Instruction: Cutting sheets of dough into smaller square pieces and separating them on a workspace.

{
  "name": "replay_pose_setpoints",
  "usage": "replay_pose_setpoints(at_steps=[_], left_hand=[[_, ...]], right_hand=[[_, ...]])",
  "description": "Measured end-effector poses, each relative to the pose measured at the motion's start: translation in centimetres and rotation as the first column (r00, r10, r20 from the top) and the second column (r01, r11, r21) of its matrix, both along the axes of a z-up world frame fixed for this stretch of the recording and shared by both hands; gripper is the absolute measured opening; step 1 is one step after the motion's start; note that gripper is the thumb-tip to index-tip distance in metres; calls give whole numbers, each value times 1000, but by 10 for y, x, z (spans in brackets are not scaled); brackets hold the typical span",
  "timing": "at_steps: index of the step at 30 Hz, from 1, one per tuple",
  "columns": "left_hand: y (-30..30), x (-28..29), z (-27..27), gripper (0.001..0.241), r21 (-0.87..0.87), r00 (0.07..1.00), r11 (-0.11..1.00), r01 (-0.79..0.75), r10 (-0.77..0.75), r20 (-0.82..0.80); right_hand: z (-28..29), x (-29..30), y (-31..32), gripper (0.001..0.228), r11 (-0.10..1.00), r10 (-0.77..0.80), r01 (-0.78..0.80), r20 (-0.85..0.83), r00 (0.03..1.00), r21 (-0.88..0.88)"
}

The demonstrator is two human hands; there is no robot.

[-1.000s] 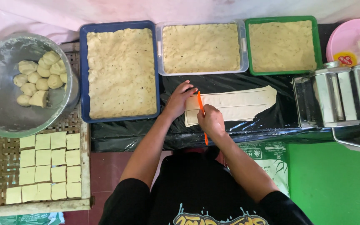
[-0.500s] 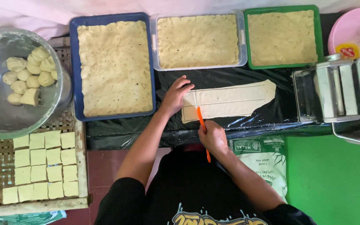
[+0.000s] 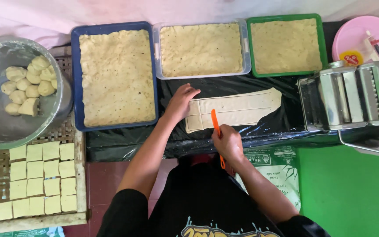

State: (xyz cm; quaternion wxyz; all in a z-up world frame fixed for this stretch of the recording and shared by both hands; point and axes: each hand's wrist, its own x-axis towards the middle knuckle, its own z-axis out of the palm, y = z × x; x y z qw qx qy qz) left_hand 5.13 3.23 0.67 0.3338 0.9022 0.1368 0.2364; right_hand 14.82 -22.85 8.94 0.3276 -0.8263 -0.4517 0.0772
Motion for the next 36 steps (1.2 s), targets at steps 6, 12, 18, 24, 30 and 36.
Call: replay_pose_setpoints(at_steps=[6,12,18,24,30,36], left_hand=[[-7,22,18,56,-87,987,986,144,-137,87],[-1,27,25,59,-151,988,978,143,-150,-39],[-9,32,33,58,-125,983,982,145,-157,-97],[-10,36,11,57,-137,982,985,102,-121,-143],[-11,37,12,56,-111,983,989,98,-114,-146],[-12,35,19,60,-123,980,987,108,-126,-153]], right_hand=[[-4,36,32,18,998,0,-7,128,992,55],[-11,46,49,18,1000,-14,11,133,991,24],[-14,50,56,18,1000,-12,9,110,994,28],[-21,53,56,18,1000,-13,15,130,991,-13],[-26,54,57,20,1000,-14,16,102,995,-23],[-33,52,50,16,999,3,-1,81,997,-33]])
